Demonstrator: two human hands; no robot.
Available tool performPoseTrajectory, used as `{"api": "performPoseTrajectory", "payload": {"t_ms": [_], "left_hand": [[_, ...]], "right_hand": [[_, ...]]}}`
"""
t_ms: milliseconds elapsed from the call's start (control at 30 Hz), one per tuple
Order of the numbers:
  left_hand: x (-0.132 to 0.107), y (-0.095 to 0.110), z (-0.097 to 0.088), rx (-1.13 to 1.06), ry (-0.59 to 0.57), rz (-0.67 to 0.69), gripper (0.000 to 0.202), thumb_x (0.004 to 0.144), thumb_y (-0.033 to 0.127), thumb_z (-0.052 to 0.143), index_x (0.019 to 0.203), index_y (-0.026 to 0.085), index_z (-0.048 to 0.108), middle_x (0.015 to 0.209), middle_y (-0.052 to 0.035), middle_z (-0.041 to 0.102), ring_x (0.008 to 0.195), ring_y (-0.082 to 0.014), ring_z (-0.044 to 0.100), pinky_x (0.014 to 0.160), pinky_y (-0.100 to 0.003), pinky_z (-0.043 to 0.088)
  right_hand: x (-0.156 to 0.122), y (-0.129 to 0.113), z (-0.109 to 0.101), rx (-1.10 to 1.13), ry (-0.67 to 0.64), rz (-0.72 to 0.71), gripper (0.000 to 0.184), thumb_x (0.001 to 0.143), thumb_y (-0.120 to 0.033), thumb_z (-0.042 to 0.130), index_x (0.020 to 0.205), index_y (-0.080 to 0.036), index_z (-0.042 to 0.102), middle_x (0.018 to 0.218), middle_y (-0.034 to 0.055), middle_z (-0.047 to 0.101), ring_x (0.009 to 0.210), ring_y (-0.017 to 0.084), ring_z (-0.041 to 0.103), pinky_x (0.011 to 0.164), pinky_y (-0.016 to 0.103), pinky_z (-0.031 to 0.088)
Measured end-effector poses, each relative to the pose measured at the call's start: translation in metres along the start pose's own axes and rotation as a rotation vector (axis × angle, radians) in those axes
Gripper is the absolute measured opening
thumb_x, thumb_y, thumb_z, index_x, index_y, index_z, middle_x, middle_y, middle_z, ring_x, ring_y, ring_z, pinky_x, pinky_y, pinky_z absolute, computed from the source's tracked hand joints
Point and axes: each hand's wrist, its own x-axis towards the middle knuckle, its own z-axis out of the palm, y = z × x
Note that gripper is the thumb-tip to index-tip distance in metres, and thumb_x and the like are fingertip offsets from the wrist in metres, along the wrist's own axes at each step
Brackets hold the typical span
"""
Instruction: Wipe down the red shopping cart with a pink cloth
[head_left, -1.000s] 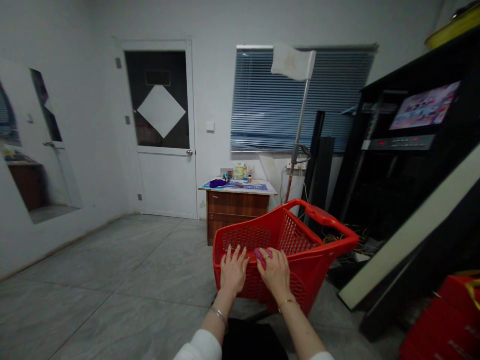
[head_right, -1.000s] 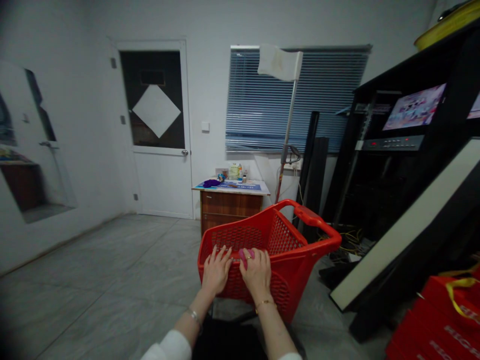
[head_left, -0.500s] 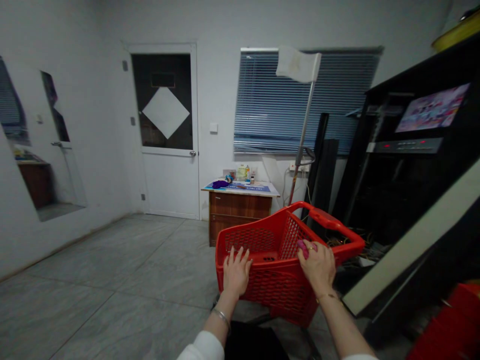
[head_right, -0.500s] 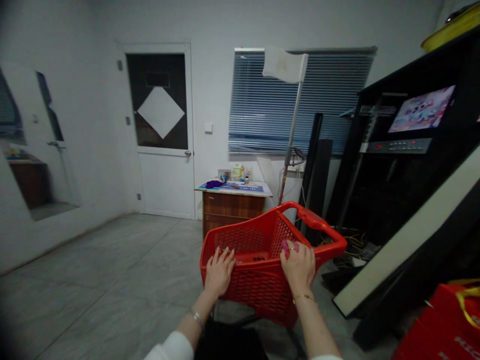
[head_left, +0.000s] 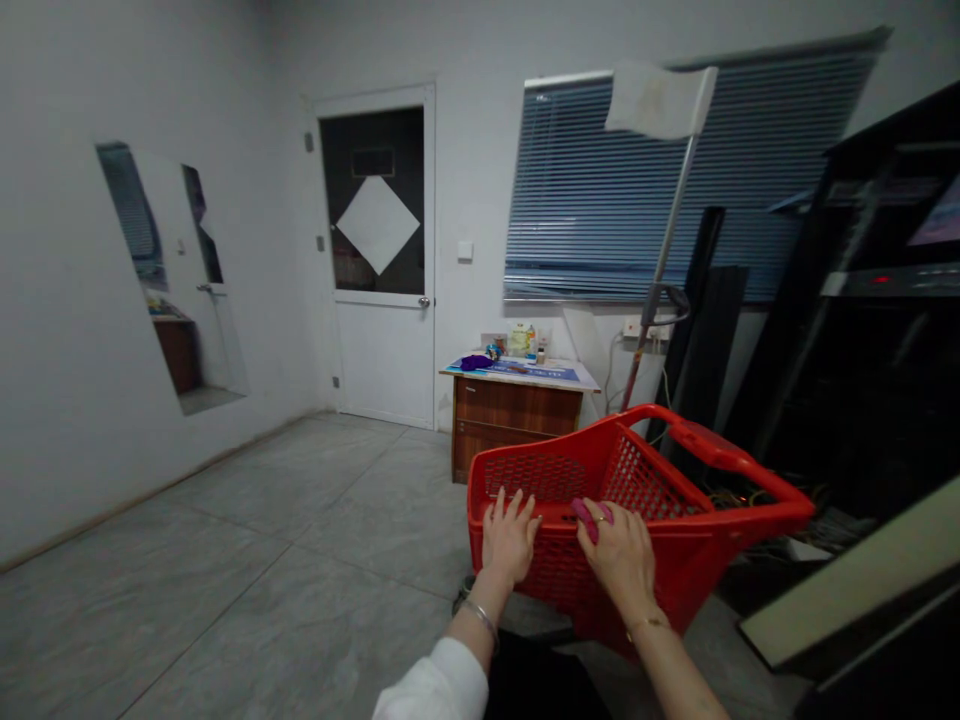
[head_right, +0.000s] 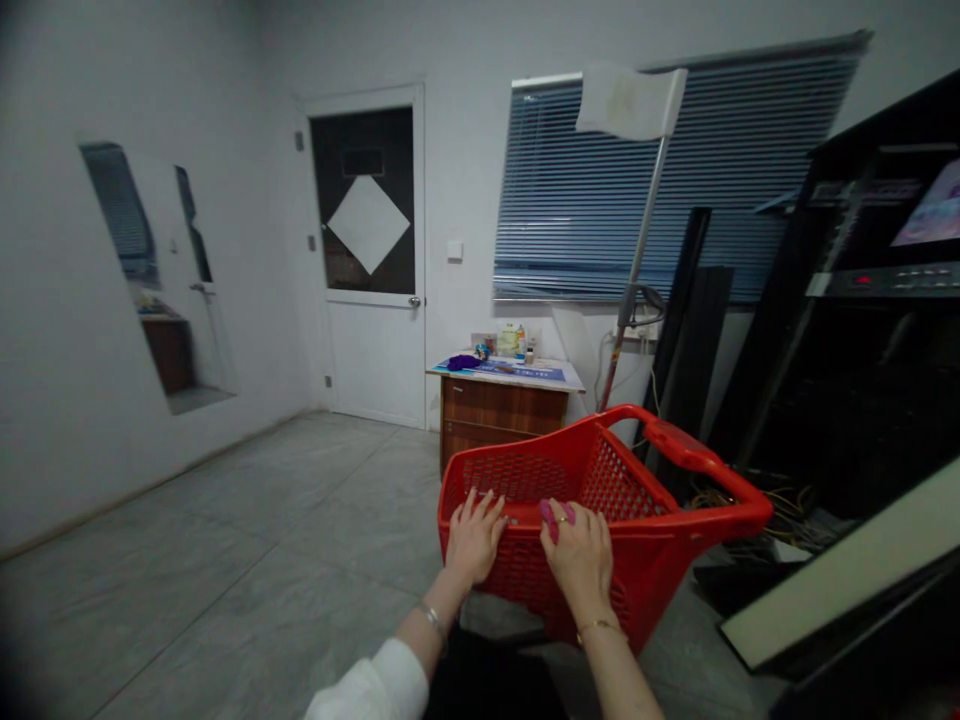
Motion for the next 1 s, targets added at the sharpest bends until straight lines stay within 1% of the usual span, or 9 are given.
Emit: {"api": "performPoseTrajectory", "payload": {"t_ms": [200, 300, 367, 433, 633, 733, 800, 867, 1000], "left_hand": [[0.002, -0.001, 0.003, -0.012, -0.011, 0.0, 0.043, 0.101, 0.045, 0.037, 0.142, 0.038, 0.051, 0.151, 0.0014, 0.05, 0.147, -0.0288, 0.03, 0.113, -0.051, 0.033], [0.002, 0.0, 0.002, 0.006, 0.002, -0.009, 0.043, 0.101, 0.045, 0.038, 0.141, 0.038, 0.052, 0.151, 0.0013, 0.05, 0.146, -0.029, 0.03, 0.113, -0.052, 0.033], [0.002, 0.002, 0.001, 0.013, 0.014, -0.015, 0.042, 0.101, 0.044, 0.039, 0.14, 0.038, 0.053, 0.15, 0.0012, 0.051, 0.146, -0.0288, 0.031, 0.113, -0.052, 0.033], [0.001, 0.003, 0.001, 0.014, 0.024, -0.016, 0.042, 0.101, 0.044, 0.039, 0.14, 0.038, 0.053, 0.15, 0.0013, 0.051, 0.146, -0.0285, 0.032, 0.113, -0.051, 0.034], [0.002, 0.007, -0.005, 0.059, 0.019, -0.023, 0.042, 0.102, 0.042, 0.038, 0.14, 0.037, 0.053, 0.15, 0.0017, 0.051, 0.145, -0.0281, 0.034, 0.113, -0.051, 0.035], [0.002, 0.008, -0.007, 0.066, 0.016, -0.01, 0.042, 0.102, 0.041, 0.037, 0.141, 0.036, 0.052, 0.15, 0.0007, 0.051, 0.145, -0.028, 0.034, 0.113, -0.051, 0.034], [0.002, 0.008, -0.008, 0.07, 0.013, -0.005, 0.043, 0.102, 0.041, 0.037, 0.142, 0.036, 0.051, 0.15, 0.0005, 0.051, 0.145, -0.0279, 0.034, 0.113, -0.05, 0.034], [0.002, 0.008, -0.008, 0.077, 0.008, -0.001, 0.043, 0.102, 0.042, 0.038, 0.142, 0.037, 0.051, 0.15, 0.0004, 0.051, 0.145, -0.0279, 0.034, 0.113, -0.05, 0.035], [0.003, 0.007, -0.008, 0.078, -0.004, 0.003, 0.042, 0.102, 0.042, 0.038, 0.142, 0.038, 0.051, 0.15, 0.0008, 0.052, 0.145, -0.0278, 0.034, 0.113, -0.05, 0.035]], "right_hand": [[0.018, 0.094, -0.021, -0.177, 0.096, 0.133, 0.033, 0.088, -0.037, 0.054, 0.108, -0.019, 0.071, 0.098, 0.0112, 0.064, 0.087, 0.023, 0.051, 0.09, 0.04, 0.036], [0.021, 0.113, -0.024, -0.208, 0.154, 0.175, 0.033, 0.087, -0.037, 0.054, 0.108, -0.017, 0.071, 0.098, 0.0119, 0.063, 0.088, 0.024, 0.051, 0.089, 0.04, 0.036], [0.02, 0.107, -0.022, -0.206, 0.173, 0.185, 0.032, 0.087, -0.034, 0.055, 0.108, -0.017, 0.07, 0.1, 0.0125, 0.062, 0.091, 0.024, 0.051, 0.09, 0.041, 0.037], [0.017, 0.086, -0.018, -0.19, 0.17, 0.186, 0.03, 0.087, -0.033, 0.054, 0.107, -0.017, 0.07, 0.1, 0.0124, 0.062, 0.092, 0.024, 0.051, 0.092, 0.041, 0.037], [0.006, -0.015, -0.004, -0.038, 0.067, 0.149, 0.029, 0.09, -0.032, 0.053, 0.112, -0.019, 0.067, 0.103, 0.0116, 0.062, 0.096, 0.024, 0.051, 0.096, 0.041, 0.039], [0.004, -0.049, 0.0, 0.04, 0.035, 0.143, 0.029, 0.09, -0.03, 0.054, 0.114, -0.021, 0.066, 0.106, 0.0105, 0.063, 0.101, 0.024, 0.051, 0.1, 0.042, 0.037], [0.004, -0.054, -0.001, 0.077, -0.006, 0.132, 0.029, 0.09, -0.029, 0.054, 0.115, -0.022, 0.066, 0.107, 0.0095, 0.063, 0.102, 0.024, 0.051, 0.102, 0.041, 0.035], [0.005, -0.043, -0.005, 0.088, -0.051, 0.103, 0.03, 0.089, -0.03, 0.055, 0.116, -0.023, 0.067, 0.107, 0.0081, 0.064, 0.101, 0.023, 0.052, 0.103, 0.04, 0.034], [0.009, 0.016, -0.018, -0.007, -0.054, 0.079, 0.03, 0.09, -0.033, 0.054, 0.114, -0.024, 0.068, 0.106, 0.0078, 0.065, 0.098, 0.022, 0.052, 0.1, 0.039, 0.033]]}}
